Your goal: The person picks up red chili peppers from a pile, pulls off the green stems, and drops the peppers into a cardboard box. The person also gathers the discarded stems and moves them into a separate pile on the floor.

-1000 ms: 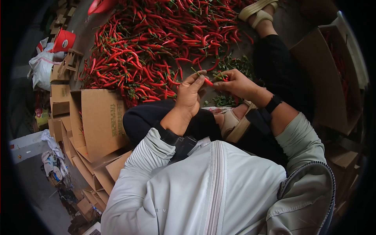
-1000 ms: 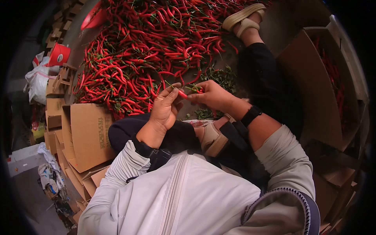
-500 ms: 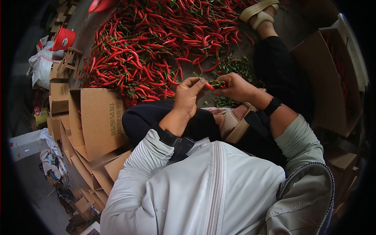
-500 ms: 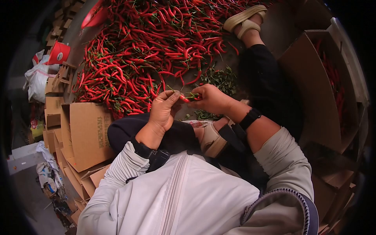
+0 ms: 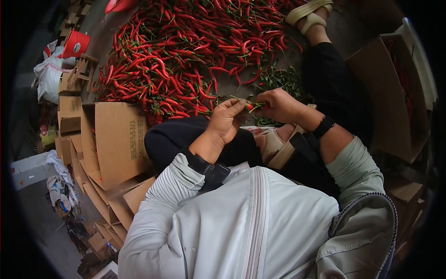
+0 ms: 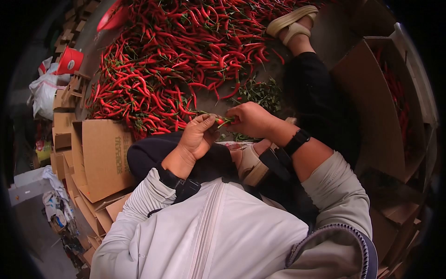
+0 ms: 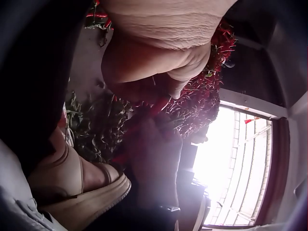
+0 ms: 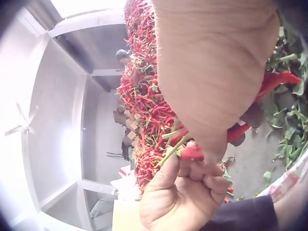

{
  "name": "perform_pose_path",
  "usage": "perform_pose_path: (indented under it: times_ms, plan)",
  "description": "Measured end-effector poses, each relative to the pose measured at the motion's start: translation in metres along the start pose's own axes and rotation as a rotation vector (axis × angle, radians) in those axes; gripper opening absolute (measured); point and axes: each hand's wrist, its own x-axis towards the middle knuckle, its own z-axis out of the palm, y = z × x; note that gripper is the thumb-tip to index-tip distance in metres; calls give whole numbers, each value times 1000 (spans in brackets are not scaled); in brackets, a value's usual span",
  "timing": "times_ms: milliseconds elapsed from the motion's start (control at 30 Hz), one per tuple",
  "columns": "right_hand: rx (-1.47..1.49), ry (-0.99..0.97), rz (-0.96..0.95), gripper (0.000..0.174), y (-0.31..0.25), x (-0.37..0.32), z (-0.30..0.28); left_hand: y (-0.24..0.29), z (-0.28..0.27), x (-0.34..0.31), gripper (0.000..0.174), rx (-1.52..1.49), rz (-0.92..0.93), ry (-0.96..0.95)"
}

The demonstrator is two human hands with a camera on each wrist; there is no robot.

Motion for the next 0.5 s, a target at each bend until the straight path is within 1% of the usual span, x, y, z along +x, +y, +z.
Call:
perform_pose_path:
  times_ms: [33,100,167,267,500]
  plan:
    - [-18,-17,-1,29,2,0,1,-1,-1,0,3,-2,0,0]
    - [-36,-35,-1,30,1,0,0,-2,-3,1,4,95,15,15]
    - [-103,-59,49,30,-2,0,-1,-5,-2,1,5,127,24,24]
    - [-38,-56,68,30,-1,1,0,-7,-1,3,6,173,41,43]
    - [-23,-56,77,30,-3,1,0,-7,0,3,8,208,44,59]
